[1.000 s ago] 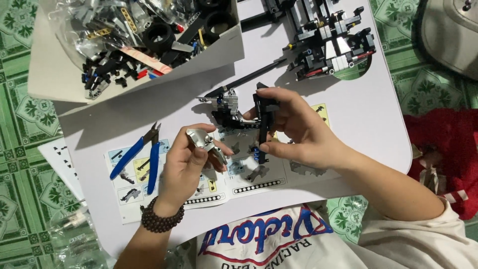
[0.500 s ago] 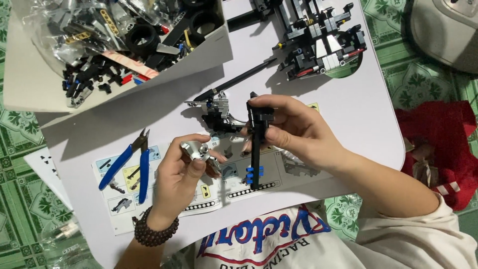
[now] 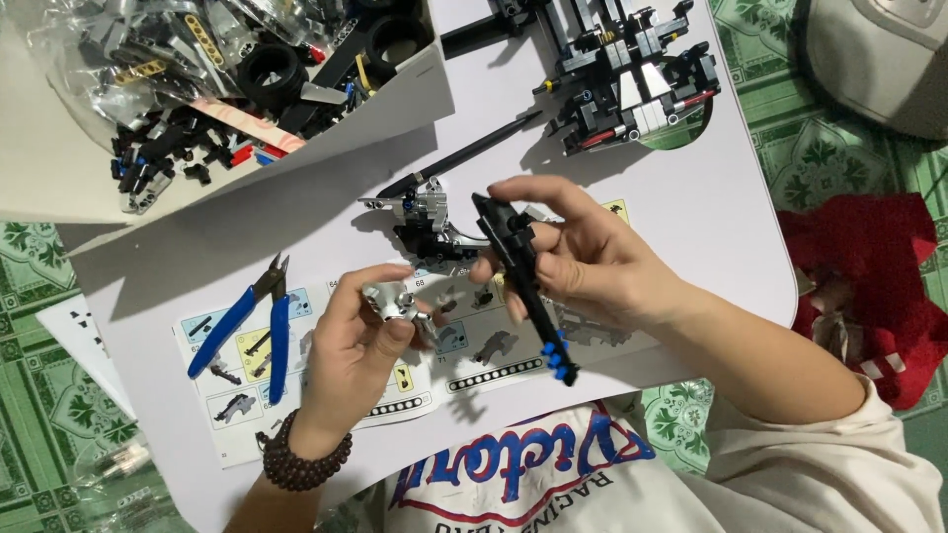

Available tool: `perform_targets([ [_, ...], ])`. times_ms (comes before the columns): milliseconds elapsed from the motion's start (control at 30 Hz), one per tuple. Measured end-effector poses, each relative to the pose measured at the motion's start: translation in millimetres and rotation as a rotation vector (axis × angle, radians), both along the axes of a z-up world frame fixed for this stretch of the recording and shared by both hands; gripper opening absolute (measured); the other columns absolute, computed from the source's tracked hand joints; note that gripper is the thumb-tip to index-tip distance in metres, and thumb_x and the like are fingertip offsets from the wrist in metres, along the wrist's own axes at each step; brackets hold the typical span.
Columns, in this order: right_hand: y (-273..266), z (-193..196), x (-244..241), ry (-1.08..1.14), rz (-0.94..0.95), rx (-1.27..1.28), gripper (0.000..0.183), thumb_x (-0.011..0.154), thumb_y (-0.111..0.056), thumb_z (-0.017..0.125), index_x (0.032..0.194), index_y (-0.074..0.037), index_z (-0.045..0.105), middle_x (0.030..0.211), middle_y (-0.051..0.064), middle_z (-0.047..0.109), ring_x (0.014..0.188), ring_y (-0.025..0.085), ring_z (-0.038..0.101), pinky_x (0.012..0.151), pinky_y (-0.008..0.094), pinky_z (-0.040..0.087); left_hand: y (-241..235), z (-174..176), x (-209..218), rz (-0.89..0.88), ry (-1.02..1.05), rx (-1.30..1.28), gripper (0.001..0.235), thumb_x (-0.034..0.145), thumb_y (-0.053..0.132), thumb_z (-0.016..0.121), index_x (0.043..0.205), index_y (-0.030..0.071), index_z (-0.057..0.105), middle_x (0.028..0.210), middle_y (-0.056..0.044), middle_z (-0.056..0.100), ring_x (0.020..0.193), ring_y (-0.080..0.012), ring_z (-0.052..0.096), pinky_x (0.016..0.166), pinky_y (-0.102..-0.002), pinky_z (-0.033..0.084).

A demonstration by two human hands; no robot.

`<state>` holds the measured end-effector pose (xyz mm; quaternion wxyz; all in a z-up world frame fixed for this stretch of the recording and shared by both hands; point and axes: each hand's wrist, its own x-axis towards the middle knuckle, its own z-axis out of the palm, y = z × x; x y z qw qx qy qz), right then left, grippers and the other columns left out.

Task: The person assembles a Lego Technic model by connecting small grey and black pieces to a larger black and blue assembly. They follow an instruction manual laid out on the table, picking up individual pieces and snapping them into place on the growing structure.

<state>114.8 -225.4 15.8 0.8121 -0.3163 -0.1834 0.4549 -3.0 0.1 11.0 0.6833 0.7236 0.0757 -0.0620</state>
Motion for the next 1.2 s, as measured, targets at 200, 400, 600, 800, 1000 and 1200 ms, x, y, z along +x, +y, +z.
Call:
perform_targets([
  [200,2.3,0.0,2.2,0.079,0.113,0.017,0.051,0.097,-0.005,0.046,0.144,0.000,0.025,0.118,0.031,0.055,0.076,0.024,0.061,0.074,0.034,0.053,8.1,-10.6,-7.2,-0.019,-0.305,0.558,0.048,0.093,0.036,0.044,0.128,0.004,0.042,0.056,0.001,0.048,0.040,-0.0067,0.033,0.039,-0.022,0.025],
  [400,4.3,4.2,1.9,0.092,0.177,-0.007,0.059,0.097,-0.005,0.044,0.148,-0.003,0.015,0.121,0.033,0.052,0.074,0.024,0.060,0.074,0.032,0.050,7.6,-11.3,-11.1,-0.010,-0.341,0.593,0.048,0.094,0.037,0.043,0.129,0.004,0.037,0.062,-0.001,0.062,0.034,-0.0060,0.039,0.031,-0.021,0.028],
  [600,5.3,3.9,1.1,0.030,0.169,-0.071,0.056,0.096,-0.008,0.045,0.146,-0.002,0.020,0.119,0.030,0.053,0.078,0.026,0.060,0.073,0.033,0.050,4.6,9.8,-7.0,-0.052,-0.089,0.200,0.059,0.080,0.031,0.063,0.126,0.006,0.034,0.092,-0.011,0.069,0.077,-0.0163,0.074,0.063,-0.027,0.064],
  [800,11.3,5.3,-1.8,-0.016,0.137,-0.091,0.052,0.095,-0.004,0.047,0.142,0.001,0.025,0.120,0.025,0.052,0.118,0.034,0.052,0.076,0.041,0.056,0.9,-1.7,-9.2,-0.132,-0.356,0.134,0.053,0.087,0.008,0.062,0.129,0.002,0.030,0.101,-0.016,0.065,0.091,-0.0202,0.071,0.082,-0.032,0.062],
  [1000,12.4,7.0,-2.4,-0.112,0.132,-0.180,0.051,0.092,-0.006,0.051,0.138,-0.001,0.030,0.118,0.021,0.051,0.115,0.032,0.055,0.078,0.044,0.060,2.2,-10.1,-9.4,-0.172,-0.489,0.109,0.052,0.089,0.008,0.063,0.128,0.007,0.029,0.108,-0.019,0.056,0.095,-0.0236,0.069,0.079,-0.034,0.066],
  [1200,12.5,9.7,-2.2,-0.084,0.167,-0.213,0.051,0.090,-0.006,0.055,0.135,-0.002,0.033,0.111,0.020,0.058,0.087,0.031,0.067,0.083,0.042,0.058,4.0,-17.5,-9.2,-0.199,-0.609,0.092,0.060,0.085,0.001,0.068,0.128,0.006,0.027,0.105,-0.019,0.062,0.099,-0.0271,0.068,0.088,-0.036,0.062],
])
